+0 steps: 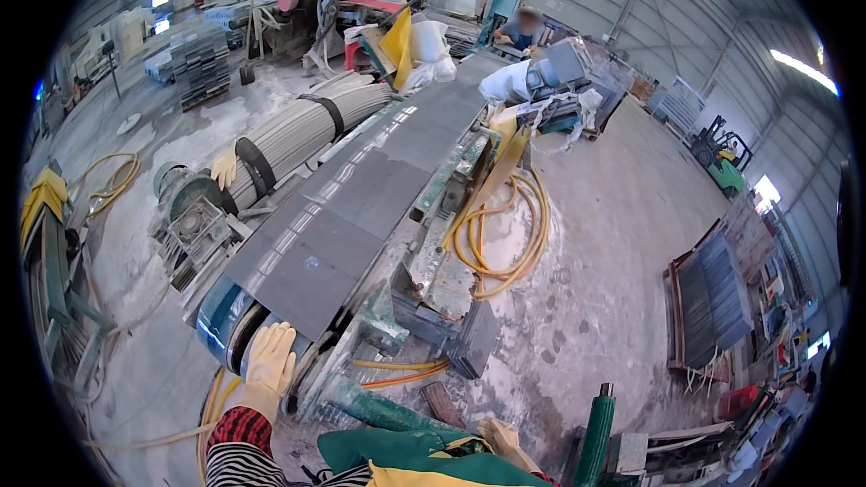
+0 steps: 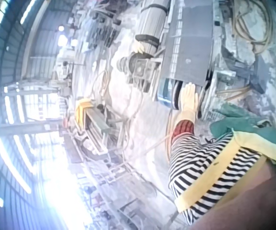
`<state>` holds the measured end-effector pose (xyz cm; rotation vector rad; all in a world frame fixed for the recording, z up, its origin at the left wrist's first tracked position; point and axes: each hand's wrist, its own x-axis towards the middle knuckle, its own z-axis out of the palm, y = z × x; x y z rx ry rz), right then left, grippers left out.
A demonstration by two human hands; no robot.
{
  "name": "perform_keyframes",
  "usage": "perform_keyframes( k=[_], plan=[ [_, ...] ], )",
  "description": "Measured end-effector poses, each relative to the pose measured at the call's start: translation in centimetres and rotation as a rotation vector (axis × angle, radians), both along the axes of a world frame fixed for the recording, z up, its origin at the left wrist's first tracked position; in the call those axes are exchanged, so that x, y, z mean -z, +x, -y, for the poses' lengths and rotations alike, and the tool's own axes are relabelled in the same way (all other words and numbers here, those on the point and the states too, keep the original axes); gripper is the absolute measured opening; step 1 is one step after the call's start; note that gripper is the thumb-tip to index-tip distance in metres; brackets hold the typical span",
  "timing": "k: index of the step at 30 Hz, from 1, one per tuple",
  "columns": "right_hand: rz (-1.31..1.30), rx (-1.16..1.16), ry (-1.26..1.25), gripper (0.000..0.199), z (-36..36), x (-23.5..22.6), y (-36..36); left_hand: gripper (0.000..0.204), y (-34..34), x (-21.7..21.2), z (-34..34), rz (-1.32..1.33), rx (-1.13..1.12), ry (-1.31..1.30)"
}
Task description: The person repeatedly picks up dark rectangular slabs and feeds them one at a time into a grinding machine. The slabs are guided through the machine and then removed from the output side. This cycle is repeated continuously throughout the clip.
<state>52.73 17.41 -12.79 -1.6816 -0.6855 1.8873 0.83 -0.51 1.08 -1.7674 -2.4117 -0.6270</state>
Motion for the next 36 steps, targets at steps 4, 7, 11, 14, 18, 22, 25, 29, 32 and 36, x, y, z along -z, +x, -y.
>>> perform_keyframes(
  k=[4,7,11,14,18,22,25,29,32,36],
  plan=[
    [-0.02,-0.01,0.018,0.034,0.1,1.1,0.9,0.048,0.1,-0.3,0.1,0.018,0.003,0.007],
    [0.034,-0.016,0.012,0.033,-0.1,0.8,0.5,0.048,0.0,0.0,0.5,0.024,-0.003,0.009],
    [0.119,-0.042,0.011,0.032,-0.2,-0.5,-0.7,0.048,-0.1,0.2,0.8,0.034,-0.005,0.019],
    [0.105,-0.05,0.044,0.033,0.0,0.0,-0.3,0.048,-0.1,0.2,0.9,0.045,0.004,0.038],
    [0.061,-0.044,0.06,0.033,-0.1,0.2,-0.3,0.048,-0.2,0.4,1.0,-0.002,0.005,0.05],
    [0.041,-0.007,0.066,0.033,-0.3,0.7,0.0,0.046,-0.2,0.7,0.8,0.209,-0.102,0.178],
    [0.02,0.003,0.058,0.031,-0.3,1.3,0.0,0.048,-2.0,3.1,-0.4,0.653,-0.472,0.511],
    [0.042,0.105,0.07,0.03,0.6,1.9,0.7,0.048,-3.3,-1.4,-2.3,1.92,-0.834,0.866],
    [0.063,0.072,0.14,0.03,1.0,0.9,0.1,0.042,-5.3,0.6,-2.4,2.031,-0.812,0.896],
    [0.06,0.271,0.107,0.028,1.7,-0.1,-1.0,0.036,-3.7,-1.0,-4.8,1.999,-0.863,0.863]
  ],
)
